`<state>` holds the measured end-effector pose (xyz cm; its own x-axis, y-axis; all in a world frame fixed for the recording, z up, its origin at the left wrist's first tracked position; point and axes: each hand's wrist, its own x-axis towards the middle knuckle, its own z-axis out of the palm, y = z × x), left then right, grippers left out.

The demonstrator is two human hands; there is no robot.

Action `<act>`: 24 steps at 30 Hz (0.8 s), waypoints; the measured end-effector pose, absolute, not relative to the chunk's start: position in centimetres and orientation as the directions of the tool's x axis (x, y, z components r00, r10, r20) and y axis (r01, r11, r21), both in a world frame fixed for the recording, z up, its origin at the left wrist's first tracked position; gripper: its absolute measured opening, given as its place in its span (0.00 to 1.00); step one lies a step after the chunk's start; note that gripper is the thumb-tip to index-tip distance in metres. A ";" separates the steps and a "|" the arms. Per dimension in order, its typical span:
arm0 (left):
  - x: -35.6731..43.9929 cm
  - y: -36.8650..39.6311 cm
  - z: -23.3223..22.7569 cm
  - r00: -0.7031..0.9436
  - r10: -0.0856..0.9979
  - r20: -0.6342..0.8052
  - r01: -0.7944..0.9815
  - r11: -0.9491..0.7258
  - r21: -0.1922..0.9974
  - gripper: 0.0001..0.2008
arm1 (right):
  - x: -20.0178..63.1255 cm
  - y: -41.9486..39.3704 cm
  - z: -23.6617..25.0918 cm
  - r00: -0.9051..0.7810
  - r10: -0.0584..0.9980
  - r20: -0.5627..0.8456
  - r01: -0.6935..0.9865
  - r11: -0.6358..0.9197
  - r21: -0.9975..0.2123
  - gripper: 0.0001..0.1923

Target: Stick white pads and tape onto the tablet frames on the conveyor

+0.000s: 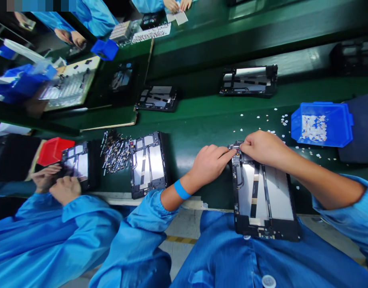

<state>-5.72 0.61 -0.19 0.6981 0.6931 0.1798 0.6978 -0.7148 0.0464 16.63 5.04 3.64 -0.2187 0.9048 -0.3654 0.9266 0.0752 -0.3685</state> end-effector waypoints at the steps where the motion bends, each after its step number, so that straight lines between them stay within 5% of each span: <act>1: -5.7 0.6 -0.3 0.702 0.691 0.172 0.696 -0.717 0.039 0.18 | 16.6 5.1 3.6 -0.218 0.903 -0.371 0.927 0.074 -0.367 0.15; 18: -5.6 1.1 0.2 0.727 0.679 0.098 0.686 -0.724 -0.071 0.19 | 17.3 5.5 2.7 -0.313 0.882 -0.352 0.909 0.170 -0.382 0.16; 24: -5.4 1.3 1.0 0.744 0.665 0.060 0.668 -0.741 -0.072 0.20 | 17.9 4.6 2.1 -0.365 0.898 -0.244 0.875 0.242 -0.418 0.15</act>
<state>-5.43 1.31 1.02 0.7444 0.6651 0.0601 0.6678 -0.7408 -0.0724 17.94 4.57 2.10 -0.3651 0.8983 -0.2445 0.8755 0.2420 -0.4183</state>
